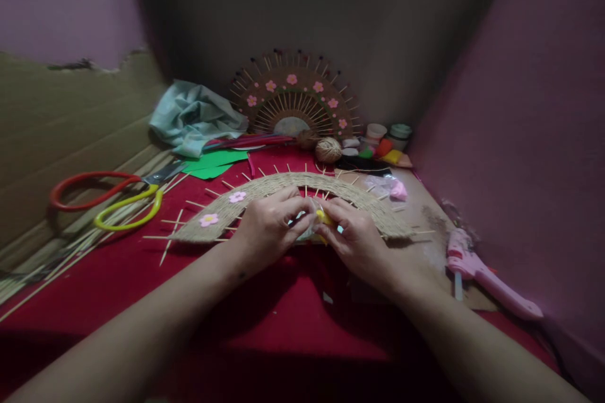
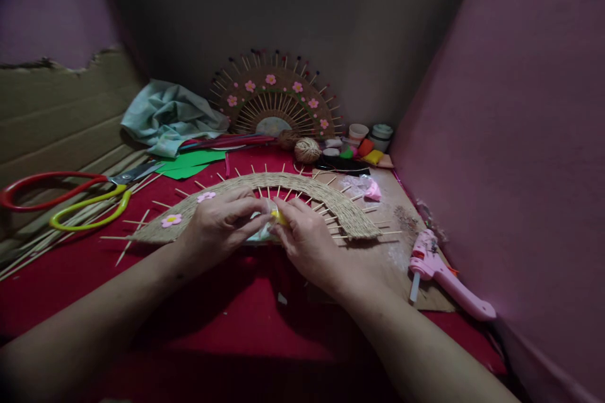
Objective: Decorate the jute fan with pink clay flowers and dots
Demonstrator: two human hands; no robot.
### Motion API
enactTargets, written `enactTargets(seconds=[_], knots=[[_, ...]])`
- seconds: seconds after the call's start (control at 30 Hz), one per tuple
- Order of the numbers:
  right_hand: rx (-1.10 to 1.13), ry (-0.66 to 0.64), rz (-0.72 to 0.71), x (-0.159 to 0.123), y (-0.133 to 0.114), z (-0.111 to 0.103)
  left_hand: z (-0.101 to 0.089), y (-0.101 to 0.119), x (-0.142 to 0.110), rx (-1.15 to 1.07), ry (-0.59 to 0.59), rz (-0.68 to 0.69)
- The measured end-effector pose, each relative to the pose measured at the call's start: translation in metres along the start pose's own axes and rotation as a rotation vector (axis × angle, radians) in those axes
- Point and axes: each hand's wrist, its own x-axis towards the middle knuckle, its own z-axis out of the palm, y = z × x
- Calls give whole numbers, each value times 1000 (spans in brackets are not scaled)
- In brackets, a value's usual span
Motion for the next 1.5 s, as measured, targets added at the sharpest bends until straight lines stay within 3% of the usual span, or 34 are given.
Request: enactTargets(seconds=[0.47,0.53,0.7,0.77,0.93,1.0,1.07,1.17,1.23,1.37,1.5], knots=[[-4,16,-9,0,-3,0,4,1,-3,59,35,98],[14,13,3,0,-4,0,2,4,0,-44,8,16],[10,43,24,1,-5,-1,-7,3,6,-381,-151,-364],[13,60,10,1,-4,-1,-8,1,6,-351,-111,-327],[19,67,-8,0,-4,1,0,4,1,-153,9,-65],[29,70,-7,-1,-4,1,1,7,0,-141,37,-36],[42,78,2,0,-5,1,-2,9,1,-260,6,-157],[31,103,50,1,-3,-1,-15,4,5,-706,-175,-613],[29,118,106,1,-2,-2,-23,-3,9,-1022,-201,-837],[89,103,180,1,-1,-4,-28,-15,12,-1238,-122,-969],[84,79,176,2,-2,-6,-23,-14,13,-1220,-140,-937]])
